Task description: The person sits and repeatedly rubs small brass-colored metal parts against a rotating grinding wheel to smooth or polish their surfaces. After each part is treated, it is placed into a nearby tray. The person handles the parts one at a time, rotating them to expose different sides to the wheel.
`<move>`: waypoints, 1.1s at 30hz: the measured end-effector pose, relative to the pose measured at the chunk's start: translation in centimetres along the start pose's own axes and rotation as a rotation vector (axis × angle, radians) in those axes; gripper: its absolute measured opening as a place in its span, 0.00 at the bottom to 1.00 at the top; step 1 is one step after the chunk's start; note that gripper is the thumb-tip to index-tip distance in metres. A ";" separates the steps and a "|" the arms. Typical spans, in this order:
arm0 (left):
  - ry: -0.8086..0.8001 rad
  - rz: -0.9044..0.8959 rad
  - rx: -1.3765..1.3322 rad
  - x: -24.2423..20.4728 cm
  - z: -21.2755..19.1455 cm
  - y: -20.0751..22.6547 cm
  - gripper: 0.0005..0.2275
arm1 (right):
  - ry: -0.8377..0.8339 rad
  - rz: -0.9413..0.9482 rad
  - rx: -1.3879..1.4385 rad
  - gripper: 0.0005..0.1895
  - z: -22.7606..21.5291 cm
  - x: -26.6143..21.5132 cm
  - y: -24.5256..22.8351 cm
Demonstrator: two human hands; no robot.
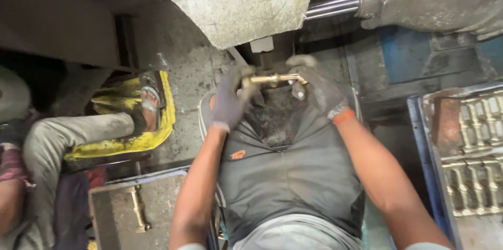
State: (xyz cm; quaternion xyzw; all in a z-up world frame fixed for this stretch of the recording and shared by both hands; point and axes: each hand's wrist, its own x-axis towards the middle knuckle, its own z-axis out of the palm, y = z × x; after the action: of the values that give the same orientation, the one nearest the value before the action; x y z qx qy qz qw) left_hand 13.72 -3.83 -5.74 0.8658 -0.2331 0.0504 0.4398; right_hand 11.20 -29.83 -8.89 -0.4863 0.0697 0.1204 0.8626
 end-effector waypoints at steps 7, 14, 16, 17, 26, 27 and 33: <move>-0.081 -0.168 0.056 -0.2 -0.3 1.5 0.20 | -0.025 -0.079 0.090 0.11 0.9 3.7 0.8; -0.182 -0.382 -0.078 0.3 0.4 -0.6 0.13 | 0.082 -0.046 0.018 0.04 -0.6 6.3 4.4; -0.190 -0.510 -0.231 0.0 0.8 -1.4 0.14 | 0.128 -0.034 -0.051 0.04 -0.6 6.6 4.8; -0.205 -0.687 -0.382 -0.1 1.1 -1.7 0.15 | 0.151 -0.029 -0.088 0.04 -0.4 6.4 4.9; -0.209 -0.849 -1.010 1.2 1.5 -0.5 0.17 | 0.254 -0.109 -0.161 0.08 3.8 3.7 0.5; -0.183 -0.713 -0.984 0.2 1.3 0.4 0.16 | 0.270 -0.141 0.017 0.10 4.1 2.6 -0.1; -0.162 -0.170 -0.188 -5.2 0.1 4.9 0.22 | 0.156 0.119 -0.008 0.19 6.0 -8.8 2.1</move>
State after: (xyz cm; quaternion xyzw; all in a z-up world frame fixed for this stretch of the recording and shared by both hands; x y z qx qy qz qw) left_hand 6.93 -4.48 -3.73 0.8386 -0.1973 -0.0792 0.5015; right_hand 2.21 -24.91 -5.45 -0.4929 0.1649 0.1335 0.8438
